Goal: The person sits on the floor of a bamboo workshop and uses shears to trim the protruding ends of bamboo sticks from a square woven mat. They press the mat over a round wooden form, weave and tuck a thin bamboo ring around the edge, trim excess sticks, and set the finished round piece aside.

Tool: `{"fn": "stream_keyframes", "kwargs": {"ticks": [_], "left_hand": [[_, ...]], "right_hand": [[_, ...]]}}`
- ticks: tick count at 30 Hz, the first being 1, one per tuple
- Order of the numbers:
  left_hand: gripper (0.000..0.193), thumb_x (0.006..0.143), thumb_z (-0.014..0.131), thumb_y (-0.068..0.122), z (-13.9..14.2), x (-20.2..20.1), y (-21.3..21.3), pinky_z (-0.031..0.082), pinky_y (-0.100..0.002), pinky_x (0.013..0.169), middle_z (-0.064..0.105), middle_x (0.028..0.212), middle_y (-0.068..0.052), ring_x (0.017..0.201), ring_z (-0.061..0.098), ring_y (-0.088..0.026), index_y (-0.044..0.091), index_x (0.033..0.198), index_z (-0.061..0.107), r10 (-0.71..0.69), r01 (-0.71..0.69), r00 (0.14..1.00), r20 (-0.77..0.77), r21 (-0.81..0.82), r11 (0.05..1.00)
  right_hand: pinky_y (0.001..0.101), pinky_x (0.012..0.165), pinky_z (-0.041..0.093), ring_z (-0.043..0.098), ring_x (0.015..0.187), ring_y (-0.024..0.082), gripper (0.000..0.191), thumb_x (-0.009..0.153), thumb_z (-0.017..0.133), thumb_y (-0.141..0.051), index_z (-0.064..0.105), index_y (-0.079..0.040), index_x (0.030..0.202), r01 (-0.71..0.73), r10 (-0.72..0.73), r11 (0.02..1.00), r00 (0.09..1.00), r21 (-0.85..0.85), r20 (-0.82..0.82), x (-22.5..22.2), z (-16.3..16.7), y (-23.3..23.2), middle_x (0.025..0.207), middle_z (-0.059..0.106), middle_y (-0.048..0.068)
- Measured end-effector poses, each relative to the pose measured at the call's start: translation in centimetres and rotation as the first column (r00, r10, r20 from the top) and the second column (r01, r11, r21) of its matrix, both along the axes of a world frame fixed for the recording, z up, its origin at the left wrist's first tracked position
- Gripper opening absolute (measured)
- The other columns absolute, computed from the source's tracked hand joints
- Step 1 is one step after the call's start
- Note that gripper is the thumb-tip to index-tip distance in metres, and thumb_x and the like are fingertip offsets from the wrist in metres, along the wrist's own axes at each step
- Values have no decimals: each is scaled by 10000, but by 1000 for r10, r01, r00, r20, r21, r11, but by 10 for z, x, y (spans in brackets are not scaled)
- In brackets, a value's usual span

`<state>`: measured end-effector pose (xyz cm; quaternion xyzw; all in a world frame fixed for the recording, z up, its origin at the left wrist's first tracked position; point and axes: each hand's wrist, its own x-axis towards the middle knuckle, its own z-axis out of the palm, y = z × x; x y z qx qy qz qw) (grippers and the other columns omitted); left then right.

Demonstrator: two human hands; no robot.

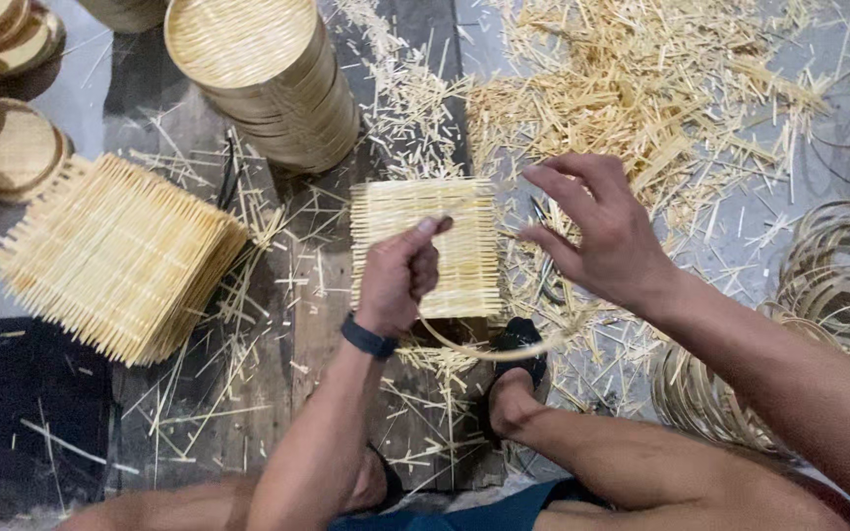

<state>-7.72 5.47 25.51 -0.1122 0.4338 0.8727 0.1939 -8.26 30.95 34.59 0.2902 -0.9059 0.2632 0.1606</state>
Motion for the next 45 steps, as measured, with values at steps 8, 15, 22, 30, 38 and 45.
{"fn": "stream_keyframes", "kwargs": {"ticks": [8,15,22,30,38,45], "left_hand": [[603,916,400,625,32,12,-25,277,-255,479,536,645,22,527,415,-85,83,914,663,-257,264,946,198,-12,964],[777,838,275,920,8,9,-21,182,-287,408,322,526,81,424,264,-87,200,572,396,-252,305,927,276,-167,938],[619,911,567,716,-33,6,-36,255,-272,437,509,589,32,470,363,-94,125,741,641,-222,246,963,155,-155,957],[303,1004,592,326,-64,-10,-83,371,-274,549,550,704,-14,608,470,-133,36,953,662,263,-341,938,225,471,814],[364,995,655,303,-68,-32,-106,243,-221,370,418,521,62,425,321,-61,77,712,621,0,-39,979,203,187,982],[307,975,683,322,-90,-27,-98,244,-202,393,414,560,58,459,334,-56,54,831,641,148,-235,941,305,272,933]], "right_hand": [[309,539,521,638,767,187,206,894,814,-238,706,-63,896,-254,272,953,958,166,-94,-1,-8,-76,838,645,57],[371,500,455,578,708,226,105,840,704,-87,610,-70,798,-206,232,960,964,190,-129,21,-24,-115,748,514,51],[294,529,533,635,753,180,251,858,779,-333,730,-94,919,-141,133,987,986,78,101,-1,-50,-105,847,645,47],[318,657,548,577,716,156,440,1033,577,-423,676,-23,1186,629,579,245,516,-738,632,-10,-100,-42,793,589,8],[240,463,335,391,545,91,351,1088,635,-314,697,24,1019,637,751,260,340,-726,567,-11,-153,-29,640,472,-13],[261,562,536,589,616,119,345,986,639,-310,699,7,1110,728,475,267,470,-631,744,-11,-165,-43,713,607,16]]}}
